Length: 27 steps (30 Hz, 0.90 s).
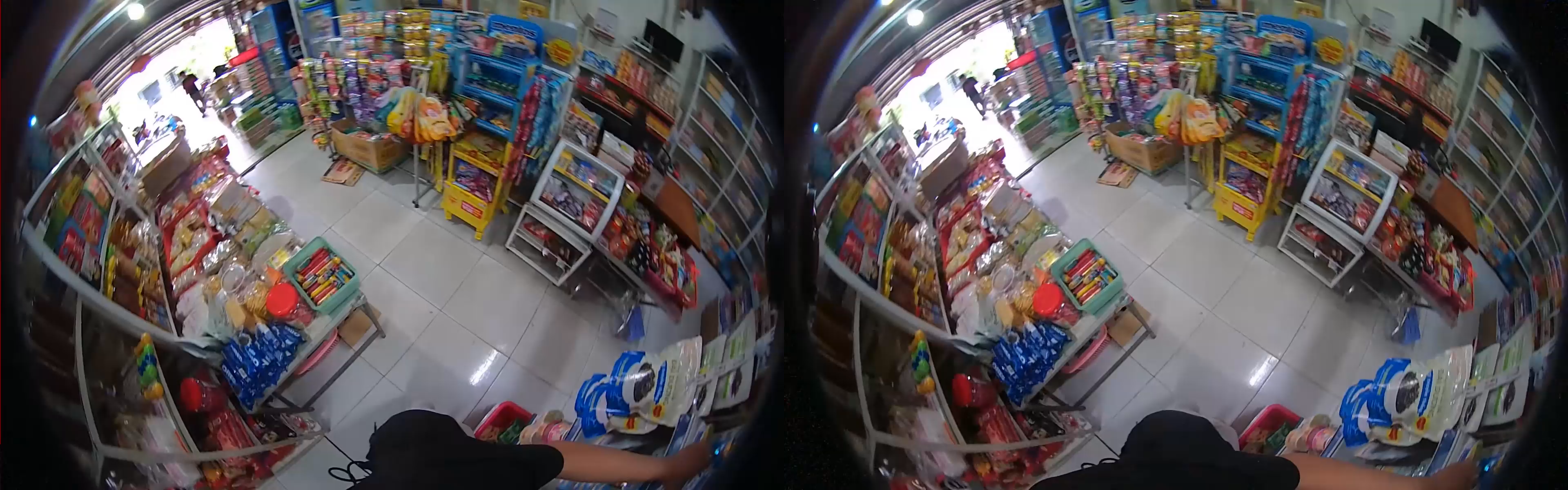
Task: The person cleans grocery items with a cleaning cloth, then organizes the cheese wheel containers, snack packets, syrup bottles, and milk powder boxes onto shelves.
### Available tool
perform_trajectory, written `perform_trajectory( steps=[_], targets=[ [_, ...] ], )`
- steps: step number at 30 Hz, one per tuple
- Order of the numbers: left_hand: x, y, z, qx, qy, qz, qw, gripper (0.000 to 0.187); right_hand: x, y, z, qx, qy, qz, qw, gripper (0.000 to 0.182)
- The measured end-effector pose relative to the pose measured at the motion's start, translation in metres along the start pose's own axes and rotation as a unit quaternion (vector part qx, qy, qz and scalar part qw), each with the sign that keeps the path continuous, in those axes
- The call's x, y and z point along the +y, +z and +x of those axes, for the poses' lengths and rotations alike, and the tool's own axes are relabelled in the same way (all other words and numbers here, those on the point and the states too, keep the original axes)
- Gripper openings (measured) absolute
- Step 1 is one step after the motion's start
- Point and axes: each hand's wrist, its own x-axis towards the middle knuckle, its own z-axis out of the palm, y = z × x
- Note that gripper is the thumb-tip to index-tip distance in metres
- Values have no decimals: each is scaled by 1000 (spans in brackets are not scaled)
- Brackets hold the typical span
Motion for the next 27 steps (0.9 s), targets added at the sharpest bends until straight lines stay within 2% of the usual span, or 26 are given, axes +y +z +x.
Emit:
perform_trajectory(
  steps=[1,4,7,10,13,16,20,23,27],
  targets=[
    [8,-15,-8,-21,13,40,999,67,-2,2,4,3,-7,-2,1000,43],
    [-7,8,1,15,53,48,997,82,-3,10,14,5,-31,-2,999,44],
    [22,-47,-9,-152,-19,38,987,85,-4,11,20,2,-46,-4,999,44],
    [-8,10,6,-61,16,0,998,84,-3,12,24,3,-50,0,999,45],
    [2,2,3,-61,-6,57,996,82,-4,8,28,1,-52,4,999,45],
    [-10,25,6,35,42,98,994,81,-4,8,29,5,-50,6,999,45],
    [-3,3,5,-28,21,83,996,75,1,10,11,16,-27,11,999,46],
    [-23,17,6,8,35,39,999,84,12,17,-32,31,17,25,999,46],
    [-55,85,10,77,66,-90,991,97,21,38,-107,61,116,68,989,47]
  ],
)
